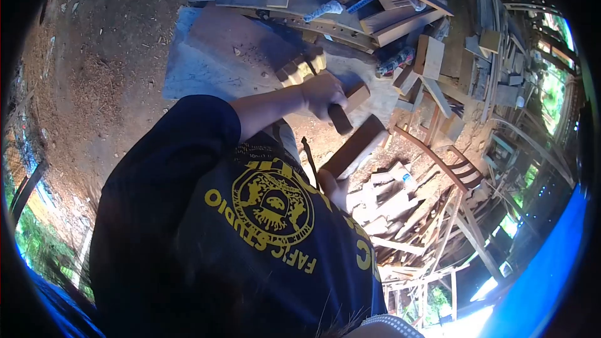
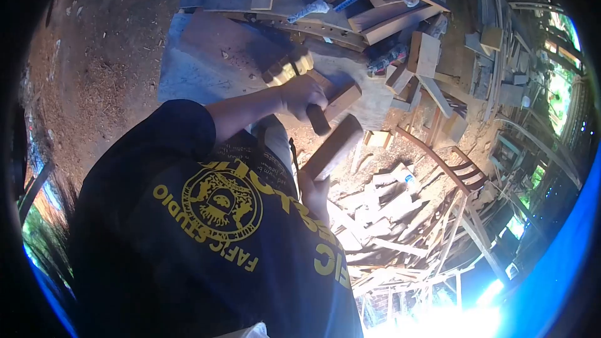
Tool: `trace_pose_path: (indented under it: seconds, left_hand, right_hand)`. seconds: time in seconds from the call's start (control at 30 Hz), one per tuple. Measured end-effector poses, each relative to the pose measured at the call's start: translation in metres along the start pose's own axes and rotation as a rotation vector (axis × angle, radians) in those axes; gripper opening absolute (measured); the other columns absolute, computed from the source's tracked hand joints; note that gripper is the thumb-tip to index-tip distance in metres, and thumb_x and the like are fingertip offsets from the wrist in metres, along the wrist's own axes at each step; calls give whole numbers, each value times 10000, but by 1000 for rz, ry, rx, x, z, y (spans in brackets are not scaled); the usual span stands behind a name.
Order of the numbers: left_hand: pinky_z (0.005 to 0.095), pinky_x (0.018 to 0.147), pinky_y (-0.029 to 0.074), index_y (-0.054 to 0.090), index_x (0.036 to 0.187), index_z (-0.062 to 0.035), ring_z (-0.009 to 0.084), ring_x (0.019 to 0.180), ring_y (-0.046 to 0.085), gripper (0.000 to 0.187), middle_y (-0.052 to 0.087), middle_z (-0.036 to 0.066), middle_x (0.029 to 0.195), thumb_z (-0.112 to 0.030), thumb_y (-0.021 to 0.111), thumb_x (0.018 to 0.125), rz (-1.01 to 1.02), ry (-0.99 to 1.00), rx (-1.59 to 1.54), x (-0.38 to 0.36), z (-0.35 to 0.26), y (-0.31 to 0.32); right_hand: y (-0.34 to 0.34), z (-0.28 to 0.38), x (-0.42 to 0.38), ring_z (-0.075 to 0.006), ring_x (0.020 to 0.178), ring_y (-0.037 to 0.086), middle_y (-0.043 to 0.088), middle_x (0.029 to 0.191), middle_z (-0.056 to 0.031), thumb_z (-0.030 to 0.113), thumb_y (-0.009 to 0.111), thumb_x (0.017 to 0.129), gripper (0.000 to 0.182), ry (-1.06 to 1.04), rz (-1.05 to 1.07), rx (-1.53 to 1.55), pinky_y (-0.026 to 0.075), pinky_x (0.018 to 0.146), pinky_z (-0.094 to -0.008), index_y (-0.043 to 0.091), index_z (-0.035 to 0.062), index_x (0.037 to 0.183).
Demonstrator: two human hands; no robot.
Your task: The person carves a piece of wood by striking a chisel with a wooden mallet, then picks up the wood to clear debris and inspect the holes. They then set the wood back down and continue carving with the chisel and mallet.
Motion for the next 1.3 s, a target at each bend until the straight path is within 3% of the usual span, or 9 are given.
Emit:
trace_pose_path:
  seconds: [0.07, 0.13, 0.2, 0.47, 0.87, 1.0, 1.1, 1.27, 1.3]
  left_hand:
    - [403, 581, 447, 602, 655, -143, 279, 660, 614, 198, 592, 55, 639, -269, 723, 562, -31, -114, 5, -4, 2, -20]
    - [405, 575, 447, 601, 655, -138, 287, 647, 612, 216, 591, 63, 634, -294, 732, 582, -45, -235, -9, -18, 9, -24]
    - [413, 556, 443, 598, 649, -135, 305, 623, 606, 227, 585, 77, 627, -313, 734, 617, -142, -226, -24, -24, 18, -24]
    - [394, 534, 449, 597, 681, -160, 276, 595, 598, 201, 573, 34, 613, -269, 756, 621, -246, -33, 30, -22, 4, -7]
    - [398, 535, 455, 607, 688, -177, 243, 612, 601, 189, 565, 7, 610, -281, 727, 586, -45, 29, 103, 11, -17, 56]
    - [381, 543, 469, 609, 687, -173, 238, 613, 612, 162, 592, 12, 631, -263, 712, 600, 49, 37, 81, 1, -26, 52]
    - [364, 541, 474, 602, 699, -154, 234, 599, 610, 185, 591, 20, 623, -245, 731, 602, 9, 187, -31, 2, -40, 42]
    - [337, 612, 508, 617, 755, -138, 261, 661, 638, 193, 624, 46, 685, -179, 735, 608, -294, 108, -219, -10, -50, 2]
    - [330, 624, 511, 624, 771, -129, 257, 662, 648, 197, 635, 55, 700, -195, 748, 634, -434, -154, -147, -19, -34, -10]
  right_hand:
    - [-22, -40, 7, -135, 637, 477, 540, 767, -16, 150, 631, 755, 237, -95, 59, -133, 410, 607, -263, 564, 9, 933]
    - [-51, -41, 10, -124, 628, 479, 534, 745, -23, 153, 622, 751, 194, 140, -143, 180, 375, 556, -251, 570, 36, 896]
    - [-52, 16, 13, -54, 512, 345, 514, 659, -4, 148, 581, 789, 107, -87, -178, 272, 253, 470, -217, 567, 48, 824]
    - [-66, -31, 24, -124, 498, 399, 517, 628, -58, 212, 567, 807, 185, 308, -168, 350, 283, 440, -245, 514, 71, 699]
    - [-70, -57, 73, -98, 479, 425, 500, 608, -31, 163, 568, 822, 163, 187, -186, 344, 367, 470, -268, 571, 10, 762]
    - [-50, -84, 127, -133, 599, 561, 585, 705, -80, 208, 607, 810, 226, 103, -163, 239, 455, 550, -266, 572, -5, 877]
    - [-14, -81, 156, -143, 703, 598, 614, 803, -96, 233, 616, 816, 282, -120, 96, -423, 482, 614, -289, 564, 8, 977]
    - [58, -109, 185, -178, 777, 613, 617, 903, -105, 252, 683, 788, 349, 6, 124, 711, 503, 652, -323, 544, 20, 1008]
    - [87, -112, 197, -185, 792, 617, 618, 923, -107, 256, 696, 783, 365, 30, 125, 939, 507, 659, -329, 539, 22, 1014]
Point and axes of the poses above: each hand's wrist, its own x-axis towards the middle knuckle, its own y-axis out of the palm, z = x × y, the point moved 6 cm from there along x, towards the middle knuckle
